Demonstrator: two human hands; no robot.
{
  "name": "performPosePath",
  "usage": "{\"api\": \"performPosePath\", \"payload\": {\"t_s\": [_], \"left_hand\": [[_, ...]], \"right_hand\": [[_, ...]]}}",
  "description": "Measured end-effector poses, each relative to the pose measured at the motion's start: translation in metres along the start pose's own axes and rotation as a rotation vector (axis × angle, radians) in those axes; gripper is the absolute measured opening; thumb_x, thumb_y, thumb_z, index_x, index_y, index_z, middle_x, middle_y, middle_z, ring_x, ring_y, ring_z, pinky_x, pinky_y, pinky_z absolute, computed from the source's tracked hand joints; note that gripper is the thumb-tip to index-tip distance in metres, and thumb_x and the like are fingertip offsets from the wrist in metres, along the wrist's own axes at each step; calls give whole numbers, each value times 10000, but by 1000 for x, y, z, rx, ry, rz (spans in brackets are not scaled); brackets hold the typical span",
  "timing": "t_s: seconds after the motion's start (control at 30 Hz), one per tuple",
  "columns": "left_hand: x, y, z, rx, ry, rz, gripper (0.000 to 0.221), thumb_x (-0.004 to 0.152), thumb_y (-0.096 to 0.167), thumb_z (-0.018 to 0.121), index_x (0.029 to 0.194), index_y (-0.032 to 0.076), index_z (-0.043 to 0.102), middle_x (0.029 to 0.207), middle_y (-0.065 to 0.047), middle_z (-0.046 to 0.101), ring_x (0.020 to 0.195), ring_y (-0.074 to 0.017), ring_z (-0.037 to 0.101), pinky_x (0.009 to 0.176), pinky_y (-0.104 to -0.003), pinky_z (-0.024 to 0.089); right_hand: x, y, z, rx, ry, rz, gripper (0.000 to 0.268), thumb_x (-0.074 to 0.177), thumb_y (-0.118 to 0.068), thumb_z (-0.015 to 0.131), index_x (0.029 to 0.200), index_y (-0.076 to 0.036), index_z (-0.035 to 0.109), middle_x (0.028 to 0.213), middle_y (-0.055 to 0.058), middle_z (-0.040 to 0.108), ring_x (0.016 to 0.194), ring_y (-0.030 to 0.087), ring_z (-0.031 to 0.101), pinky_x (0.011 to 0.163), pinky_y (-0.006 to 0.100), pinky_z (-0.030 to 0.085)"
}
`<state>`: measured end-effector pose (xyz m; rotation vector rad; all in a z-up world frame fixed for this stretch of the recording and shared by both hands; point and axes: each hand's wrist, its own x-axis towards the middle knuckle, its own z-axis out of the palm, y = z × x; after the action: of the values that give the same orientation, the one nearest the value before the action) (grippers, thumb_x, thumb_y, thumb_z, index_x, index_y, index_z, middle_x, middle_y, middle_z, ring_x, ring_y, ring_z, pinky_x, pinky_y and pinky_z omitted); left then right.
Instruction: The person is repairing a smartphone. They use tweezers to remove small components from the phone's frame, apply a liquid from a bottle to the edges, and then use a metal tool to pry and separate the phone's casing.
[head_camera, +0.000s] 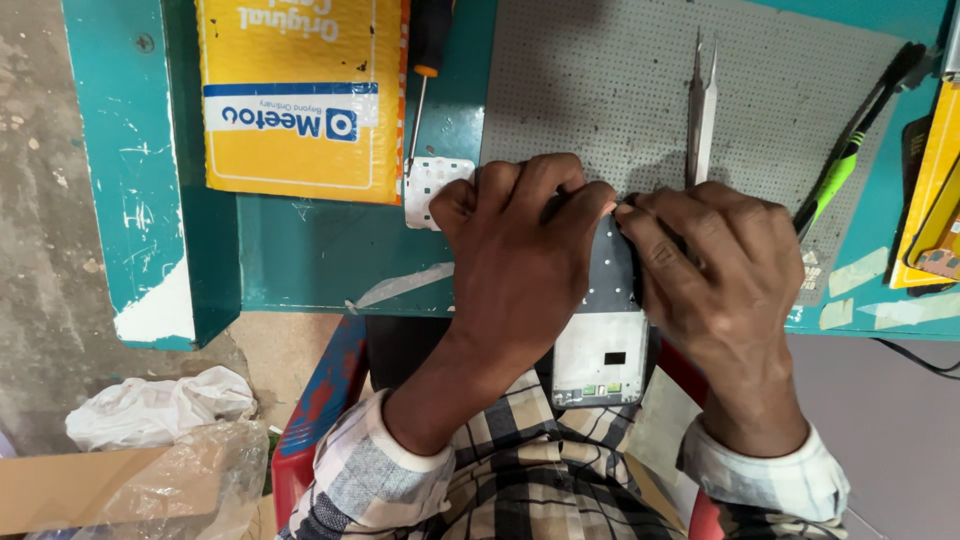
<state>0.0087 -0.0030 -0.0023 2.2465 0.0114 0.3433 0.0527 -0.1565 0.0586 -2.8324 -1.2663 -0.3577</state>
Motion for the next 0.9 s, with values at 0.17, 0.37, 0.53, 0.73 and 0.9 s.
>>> {"api": "performPosePath", "payload": {"t_s": [0.17,0.37,0.53,0.73,0.9], "left_hand": [[-2,3,-1,36,-9,12,193,972,135,704,1157,182,732,1116,73,568,1053,-178,507,973,-464,302],[-7,5,0,88,-3,53,259,954,107,683,1204,164,721,1198,69,591,1072,-176,515,963,-444,296],[-7,6,2,116,15,68,285,916,88,695,1189,166,722,1178,67,595,1051,-172,516,953,-449,288],[-8,5,4,103,12,61,287,913,79,712,1185,170,722,1159,71,588,1047,-165,515,955,-442,287],[-8,5,2,99,6,54,277,922,93,715,1186,176,725,1147,78,587,1035,-164,513,949,-440,286]], "right_hand": [[11,-7,-10,-52,-44,-27,231,792,-59,836,1017,-54,785,1050,20,725,965,188,652,748,327,443],[1,-8,-14,-20,-95,-12,312,781,-31,822,1090,-20,786,1096,60,719,1009,218,661,779,346,461],[-13,-5,0,146,41,74,240,850,37,824,1081,-7,778,1126,90,711,1049,247,665,850,362,522],[-26,-3,10,168,92,100,196,930,21,855,1110,-18,788,1171,72,735,1083,230,667,876,339,520],[-31,0,12,129,66,80,193,913,-17,873,1088,-48,798,1145,59,744,1093,227,662,844,348,471]]}}
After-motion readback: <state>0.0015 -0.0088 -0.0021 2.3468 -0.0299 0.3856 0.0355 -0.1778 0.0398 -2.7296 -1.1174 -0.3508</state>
